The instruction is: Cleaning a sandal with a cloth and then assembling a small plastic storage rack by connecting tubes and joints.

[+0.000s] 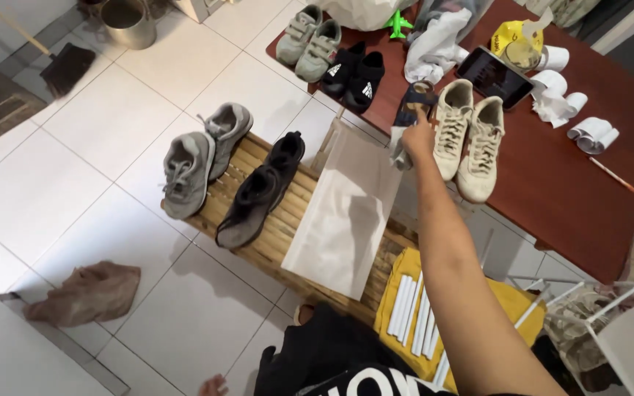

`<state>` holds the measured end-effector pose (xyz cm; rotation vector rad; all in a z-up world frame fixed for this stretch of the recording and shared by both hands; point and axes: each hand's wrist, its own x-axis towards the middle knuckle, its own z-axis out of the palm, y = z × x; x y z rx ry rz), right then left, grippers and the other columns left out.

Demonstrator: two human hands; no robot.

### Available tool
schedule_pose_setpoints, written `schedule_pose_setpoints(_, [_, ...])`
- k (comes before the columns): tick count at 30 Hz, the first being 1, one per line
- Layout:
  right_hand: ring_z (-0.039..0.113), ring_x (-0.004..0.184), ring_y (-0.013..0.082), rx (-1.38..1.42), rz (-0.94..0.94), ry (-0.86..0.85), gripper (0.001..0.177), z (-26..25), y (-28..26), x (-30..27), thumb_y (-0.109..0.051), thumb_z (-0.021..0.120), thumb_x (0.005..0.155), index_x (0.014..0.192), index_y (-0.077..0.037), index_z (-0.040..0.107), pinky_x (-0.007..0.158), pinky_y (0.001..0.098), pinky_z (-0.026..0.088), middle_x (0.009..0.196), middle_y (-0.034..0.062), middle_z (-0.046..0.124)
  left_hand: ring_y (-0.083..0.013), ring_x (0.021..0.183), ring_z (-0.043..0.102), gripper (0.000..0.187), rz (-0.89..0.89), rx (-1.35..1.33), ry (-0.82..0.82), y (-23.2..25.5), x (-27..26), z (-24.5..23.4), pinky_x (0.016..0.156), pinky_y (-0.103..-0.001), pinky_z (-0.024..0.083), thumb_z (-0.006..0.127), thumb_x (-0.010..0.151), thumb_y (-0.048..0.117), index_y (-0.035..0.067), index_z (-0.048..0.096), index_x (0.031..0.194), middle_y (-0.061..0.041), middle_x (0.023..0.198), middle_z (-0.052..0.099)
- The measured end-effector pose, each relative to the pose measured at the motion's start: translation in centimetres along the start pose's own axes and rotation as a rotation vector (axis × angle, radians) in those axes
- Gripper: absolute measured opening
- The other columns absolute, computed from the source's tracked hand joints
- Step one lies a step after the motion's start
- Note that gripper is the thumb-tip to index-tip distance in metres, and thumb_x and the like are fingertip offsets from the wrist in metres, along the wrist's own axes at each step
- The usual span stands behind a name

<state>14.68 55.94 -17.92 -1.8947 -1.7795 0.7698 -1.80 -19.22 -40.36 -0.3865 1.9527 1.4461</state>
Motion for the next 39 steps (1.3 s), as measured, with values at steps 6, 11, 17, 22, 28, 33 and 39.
schedule_pose_setpoints(6, [0.058,0.120,0.0471,-0.141,0.049,-0.103,0.061,2.6,0.9,3.9,-0.024,0.048,0.094,0.154,-0.020,0.042,0.094,0.0535,0.047,0.133,0.0261,0.061,-0.0361,0.113,0.068,0.044,-0.294,0.386,-0.018,6.0,3.1,5.6,0.094,-0.044,0.047,0.047,0.108,0.035,0.003,0.068,0.129,-0.017,0.131,0.071])
schedule_pose_setpoints(11, [0.062,0.111,0.0467,-0.199,0.033,-0.076,0.055,3.7,2.0,4.8,-0.030,0.057,0.097,0.148,-0.013,0.043,0.085,0.0568,0.050,0.121,0.0232,0.066,-0.0281,0.114,0.068,0.041,-0.203,0.460,-0.228,7.7,2.2,8.9,0.100,-0.040,0.056,0.053,0.102,0.024,-0.008,0.070,0.119,-0.022,0.120,0.072])
schedule_pose_setpoints(17, [0.067,0.099,0.0376,0.011,-0.115,-0.028,0.021,-0.2,-0.8,-0.8,-0.028,0.062,0.097,0.116,-0.021,0.059,0.083,0.0482,0.047,0.106,0.0160,0.073,-0.0223,0.123,0.064,0.051,-0.134,0.710,-0.391,18.3,-2.1,16.4,0.106,-0.034,0.044,0.047,0.100,0.044,0.012,0.068,0.133,-0.009,0.133,0.070])
schedule_pose_setpoints(22, [0.063,0.118,0.0200,0.570,0.125,-0.342,0.054,-7.0,-7.2,-15.2,-0.029,0.061,0.095,0.145,-0.014,0.051,0.106,0.0346,0.052,0.135,0.0042,0.063,-0.0151,0.113,0.068,0.036,0.177,0.527,-0.678,25.6,-2.6,24.7,0.101,-0.029,0.047,0.056,0.098,0.039,0.014,0.072,0.117,-0.003,0.116,0.076])
schedule_pose_setpoints(28, [0.054,0.132,0.0227,0.668,-0.058,-0.495,0.040,-1.9,3.4,-24.0,-0.027,0.077,0.091,0.128,-0.019,0.066,0.117,0.0452,0.036,0.133,0.0063,0.066,-0.0304,0.124,0.059,0.073,0.087,-0.026,-1.272,31.5,-5.8,36.3,0.103,-0.045,0.051,0.034,0.104,0.060,0.013,0.027,0.160,-0.019,0.150,0.048])
schedule_pose_setpoints(33, [0.049,0.136,0.0331,0.618,-0.044,-0.510,0.054,-4.7,-1.4,-31.3,-0.024,0.078,0.090,0.138,-0.011,0.060,0.118,0.0507,0.033,0.138,0.0194,0.061,-0.0363,0.141,0.043,0.078,-0.103,0.105,-1.135,33.5,-9.6,41.0,0.115,-0.050,0.040,0.051,0.104,0.057,0.010,0.028,0.161,-0.025,0.162,0.032])
schedule_pose_setpoints(39, [0.066,0.097,0.0189,0.915,0.001,-0.457,0.093,-9.0,0.9,-31.3,-0.007,0.072,0.080,0.161,-0.022,0.028,0.090,0.0360,0.055,0.109,0.0104,0.069,-0.0453,0.152,0.021,0.093,0.142,0.453,-1.171,40.9,-14.0,40.1,0.123,-0.058,0.019,0.038,0.099,0.070,0.005,0.015,0.162,-0.030,0.165,0.018])
